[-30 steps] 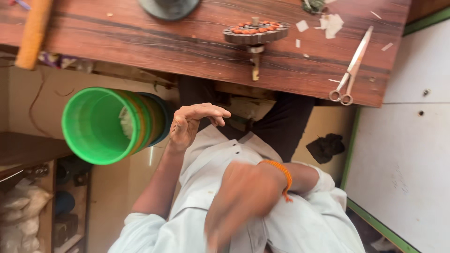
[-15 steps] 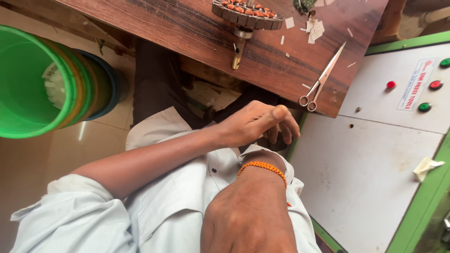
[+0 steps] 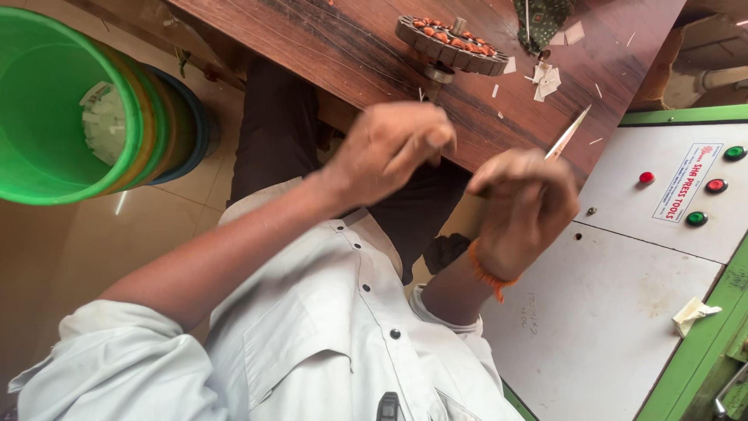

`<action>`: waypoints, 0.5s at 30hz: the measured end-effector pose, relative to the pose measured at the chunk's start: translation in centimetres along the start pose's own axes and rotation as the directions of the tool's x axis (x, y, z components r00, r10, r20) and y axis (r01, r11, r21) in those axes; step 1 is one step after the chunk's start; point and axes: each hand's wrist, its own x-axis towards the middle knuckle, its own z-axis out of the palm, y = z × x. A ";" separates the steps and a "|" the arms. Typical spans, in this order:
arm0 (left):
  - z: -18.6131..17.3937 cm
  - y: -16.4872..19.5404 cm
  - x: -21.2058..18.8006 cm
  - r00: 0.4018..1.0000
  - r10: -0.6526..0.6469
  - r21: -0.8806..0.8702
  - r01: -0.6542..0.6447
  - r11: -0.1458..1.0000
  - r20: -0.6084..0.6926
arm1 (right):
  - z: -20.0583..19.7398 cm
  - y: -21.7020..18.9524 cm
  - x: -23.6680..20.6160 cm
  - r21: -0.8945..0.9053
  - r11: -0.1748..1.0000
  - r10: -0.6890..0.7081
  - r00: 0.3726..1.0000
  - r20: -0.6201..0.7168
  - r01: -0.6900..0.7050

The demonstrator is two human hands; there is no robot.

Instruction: The person inserts small white insulating pieces into slots of a motor armature, then uses a screwdriver to press and adjust the copper windings. The person also cuts additional insulating pieces with scissors and continues inserting them into the armature.

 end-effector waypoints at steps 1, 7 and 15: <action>-0.9 -0.3 0.8 0.997 0.068 0.161 -0.062 0.985 -0.033 | -1.5 0.1 -0.1 -0.174 0.980 0.074 0.988 -0.133 -0.096; -3.5 -1.9 5.1 0.927 0.373 0.618 -0.275 0.737 -0.032 | -8.3 2.1 3.7 -0.310 0.938 0.054 0.946 -0.318 -0.157; -3.2 -4.7 5.9 0.953 0.289 0.481 -0.295 0.826 0.088 | -13.7 10.0 13.8 -0.734 0.664 0.102 0.990 -0.097 -0.141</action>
